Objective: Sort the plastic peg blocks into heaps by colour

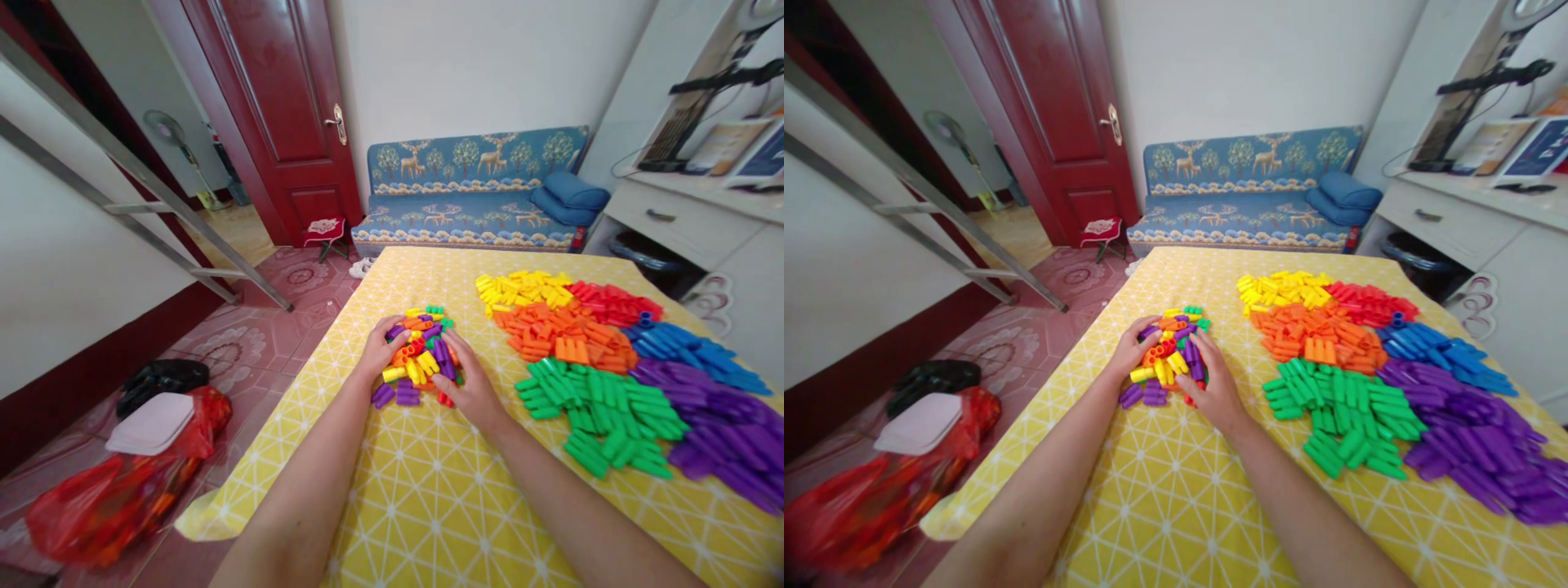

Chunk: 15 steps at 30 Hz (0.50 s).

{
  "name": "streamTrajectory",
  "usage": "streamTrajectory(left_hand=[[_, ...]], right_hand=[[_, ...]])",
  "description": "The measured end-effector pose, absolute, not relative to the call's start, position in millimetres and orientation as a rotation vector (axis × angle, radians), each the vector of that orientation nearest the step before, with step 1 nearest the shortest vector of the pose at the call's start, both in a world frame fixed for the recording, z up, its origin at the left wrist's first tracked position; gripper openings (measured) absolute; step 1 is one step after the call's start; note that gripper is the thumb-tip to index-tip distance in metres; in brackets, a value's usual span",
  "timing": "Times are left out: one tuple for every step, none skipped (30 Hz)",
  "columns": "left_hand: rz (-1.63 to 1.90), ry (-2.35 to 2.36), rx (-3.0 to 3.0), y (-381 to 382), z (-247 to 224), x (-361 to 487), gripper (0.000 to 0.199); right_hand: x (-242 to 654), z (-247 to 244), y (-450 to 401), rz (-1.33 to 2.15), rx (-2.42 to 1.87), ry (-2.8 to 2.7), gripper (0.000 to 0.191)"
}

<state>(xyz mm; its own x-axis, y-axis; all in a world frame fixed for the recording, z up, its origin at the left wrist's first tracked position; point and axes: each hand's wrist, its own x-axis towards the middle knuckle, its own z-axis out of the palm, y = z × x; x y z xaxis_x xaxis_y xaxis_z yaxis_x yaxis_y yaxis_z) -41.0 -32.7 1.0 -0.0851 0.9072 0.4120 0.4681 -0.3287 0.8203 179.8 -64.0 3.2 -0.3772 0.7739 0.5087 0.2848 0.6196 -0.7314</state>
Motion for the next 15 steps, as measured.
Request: streamTrajectory(left_hand=[[1.405, 1.501, 1.76, -32.7, 0.7, -41.1, 0.037], [1.409, 1.506, 1.743, -32.7, 0.4, -41.2, 0.036], [1.407, 1.499, 1.73, -32.8, 0.1, -41.2, 0.034], [1.399, 1.483, 1.718, -32.9, -0.1, -41.2, 0.033], [1.388, 1.464, 1.708, -32.9, -0.4, -41.2, 0.031], [1.377, 1.447, 1.695, -32.8, -0.7, -41.3, 0.03], [1.362, 1.435, 1.683, -32.7, -1.0, -41.3, 0.03], [1.347, 1.432, 1.674, -32.5, -1.4, -41.4, 0.03], [1.333, 1.436, 1.67, -32.3, -1.6, -41.4, 0.031], [1.323, 1.443, 1.674, -32.2, -1.7, -41.4, 0.031], [1.313, 1.449, 1.685, -32.3, -1.6, -41.4, 0.032], [1.305, 1.449, 1.702, -32.5, -1.2, -41.2, 0.032], [1.301, 1.444, 1.722, -33.0, -0.7, -41.0, 0.031], [1.3, 1.436, 1.74, -33.6, 0.1, -40.7, 0.031], [1.299, 1.431, 1.756, -34.3, 0.9, -40.4, 0.03]], right_hand=[[179.8, 2.9, -64.2, 0.653, -0.838, -1.94, 0.062], [179.3, 2.2, -64.0, 0.618, -0.839, -1.957, 0.061], [178.7, 1.2, -63.6, 0.582, -0.837, -1.984, 0.06], [178.0, 0.1, -62.9, 0.548, -0.837, -2.017, 0.06], [177.3, -1.2, -62.2, 0.516, -0.845, -2.049, 0.06], [176.8, -2.4, -61.6, 0.487, -0.863, -2.078, 0.061], [176.4, -3.3, -61.2, 0.464, -0.889, -2.101, 0.062], [176.1, -3.9, -61.1, 0.447, -0.917, -2.123, 0.063], [176.0, -4.0, -61.3, 0.434, -0.938, -2.145, 0.063], [176.0, -3.5, -61.9, 0.423, -0.951, -2.166, 0.062], [176.0, -2.6, -62.7, 0.41, -0.956, -2.182, 0.061], [176.0, -1.2, -63.7, 0.397, -0.954, -2.192, 0.061], [176.0, 0.5, -64.8, 0.384, -0.947, -2.198, 0.061], [175.9, 2.3, -66.0, 0.369, -0.937, -2.205, 0.06], [175.7, 4.2, -67.1, 0.353, -0.924, -2.213, 0.06]])
